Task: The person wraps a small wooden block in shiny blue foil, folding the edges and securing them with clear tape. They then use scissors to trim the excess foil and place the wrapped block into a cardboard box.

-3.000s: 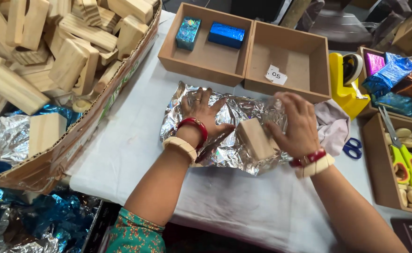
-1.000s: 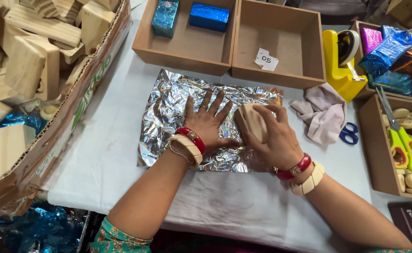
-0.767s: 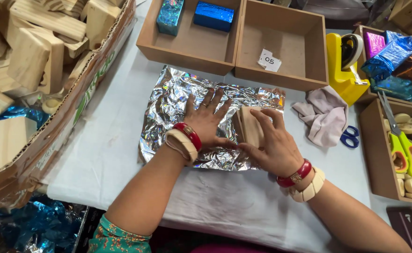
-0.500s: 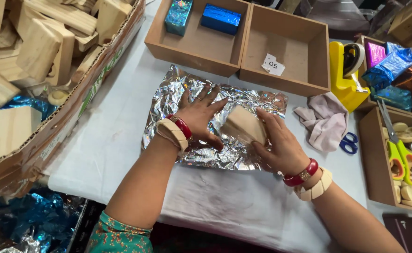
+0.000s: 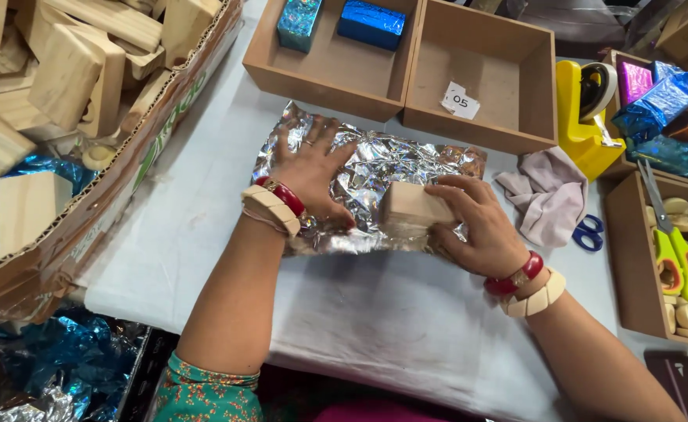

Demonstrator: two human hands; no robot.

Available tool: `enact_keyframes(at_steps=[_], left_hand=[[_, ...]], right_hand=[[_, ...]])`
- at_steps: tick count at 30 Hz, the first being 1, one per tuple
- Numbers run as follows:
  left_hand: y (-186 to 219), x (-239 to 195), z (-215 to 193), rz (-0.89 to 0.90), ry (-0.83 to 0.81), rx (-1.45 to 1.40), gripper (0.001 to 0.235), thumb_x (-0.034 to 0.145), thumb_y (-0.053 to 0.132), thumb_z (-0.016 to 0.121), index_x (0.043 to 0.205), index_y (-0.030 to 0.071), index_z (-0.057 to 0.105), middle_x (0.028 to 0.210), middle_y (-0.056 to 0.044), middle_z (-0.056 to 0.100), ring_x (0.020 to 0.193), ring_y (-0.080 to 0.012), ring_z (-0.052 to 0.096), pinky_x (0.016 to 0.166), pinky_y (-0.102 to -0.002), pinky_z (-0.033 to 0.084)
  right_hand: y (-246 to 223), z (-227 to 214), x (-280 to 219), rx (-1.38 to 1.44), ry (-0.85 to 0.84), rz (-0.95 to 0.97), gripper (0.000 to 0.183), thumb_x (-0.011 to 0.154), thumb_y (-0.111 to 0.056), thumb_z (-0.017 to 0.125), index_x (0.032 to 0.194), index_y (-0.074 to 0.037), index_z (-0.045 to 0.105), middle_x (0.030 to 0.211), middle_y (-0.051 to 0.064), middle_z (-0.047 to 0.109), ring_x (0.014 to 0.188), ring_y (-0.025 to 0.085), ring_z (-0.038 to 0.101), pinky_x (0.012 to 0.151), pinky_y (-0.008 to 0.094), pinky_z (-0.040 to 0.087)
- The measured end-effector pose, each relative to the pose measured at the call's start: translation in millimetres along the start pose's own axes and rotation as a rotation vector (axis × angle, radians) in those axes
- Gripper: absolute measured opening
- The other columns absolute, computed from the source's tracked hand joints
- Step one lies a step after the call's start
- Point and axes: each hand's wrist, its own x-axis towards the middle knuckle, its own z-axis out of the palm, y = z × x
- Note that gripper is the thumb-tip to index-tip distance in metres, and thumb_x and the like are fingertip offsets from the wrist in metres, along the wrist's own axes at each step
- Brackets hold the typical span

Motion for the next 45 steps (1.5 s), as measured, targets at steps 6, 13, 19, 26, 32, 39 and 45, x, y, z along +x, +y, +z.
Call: enact_keyframes(at_steps=[6,13,19,26,32,39,45], left_hand=[[-1,-10,-9,0.184,0.400,-0.136,0.095,0.058,0.069,0.086,0.134,0.019,0.060,0.144,-0.013,0.050,0.138,-0.0298,0.041,0.112,-0.066,0.018],[46,-39,-30,0.570,0.207,-0.471,0.069,0.070,0.071,0.079,0.102,0.011,0.075,0.098,-0.007,0.075,0.092,-0.0263,0.074,0.080,-0.038,0.056],[66,-37,-14,0.503,0.050,-0.287,0.084,0.057,0.078,0.077,0.107,0.011,0.070,0.108,-0.006,0.072,0.101,-0.0282,0.069,0.088,-0.045,0.047],[74,-38,-11,0.368,-0.093,-0.124,0.083,0.051,0.071,0.085,0.108,0.014,0.068,0.109,-0.004,0.068,0.112,-0.0263,0.062,0.095,-0.048,0.042],[76,-42,-16,0.385,-0.098,-0.107,0.079,0.051,0.063,0.089,0.108,0.014,0.067,0.111,-0.004,0.067,0.114,-0.0265,0.061,0.095,-0.046,0.042],[94,-47,-21,0.471,0.118,0.026,0.081,0.050,0.050,0.094,0.117,0.014,0.065,0.108,-0.007,0.068,0.101,-0.0284,0.066,0.089,-0.048,0.043],[86,-33,-2,0.462,0.469,0.108,0.023,0.075,0.020,0.082,0.092,0.013,0.068,0.087,-0.005,0.068,0.083,-0.0245,0.069,0.081,-0.041,0.050]], right_hand=[[-34,-18,1,-0.071,-0.042,-0.239,0.063,0.077,-0.047,0.079,0.128,-0.011,0.065,0.136,0.013,0.058,0.133,0.037,0.050,0.111,0.050,0.038],[-54,-11,0,-0.222,-0.192,-0.186,0.059,0.076,-0.039,0.078,0.125,-0.010,0.064,0.135,0.013,0.056,0.131,0.038,0.048,0.102,0.049,0.039],[-25,-1,-11,-0.182,-0.143,-0.151,0.036,0.084,-0.022,0.070,0.120,-0.020,0.068,0.138,0.006,0.059,0.136,0.028,0.053,0.112,0.043,0.044],[-59,0,-6,-0.270,-0.183,-0.212,0.059,0.070,-0.037,0.076,0.119,-0.006,0.066,0.142,0.022,0.049,0.132,0.043,0.044,0.101,0.054,0.037],[-62,15,-12,-0.478,-0.145,-0.182,0.035,0.074,-0.018,0.069,0.106,-0.004,0.067,0.145,0.026,0.047,0.136,0.044,0.043,0.107,0.057,0.036],[-40,5,-10,-0.152,0.022,-0.127,0.031,0.077,-0.007,0.064,0.108,-0.004,0.067,0.134,0.015,0.064,0.124,0.034,0.061,0.101,0.044,0.046],[-9,-8,-12,0.147,-0.003,0.026,0.019,0.086,-0.011,0.066,0.105,-0.007,0.069,0.122,0.010,0.073,0.114,0.024,0.070,0.098,0.036,0.052]])
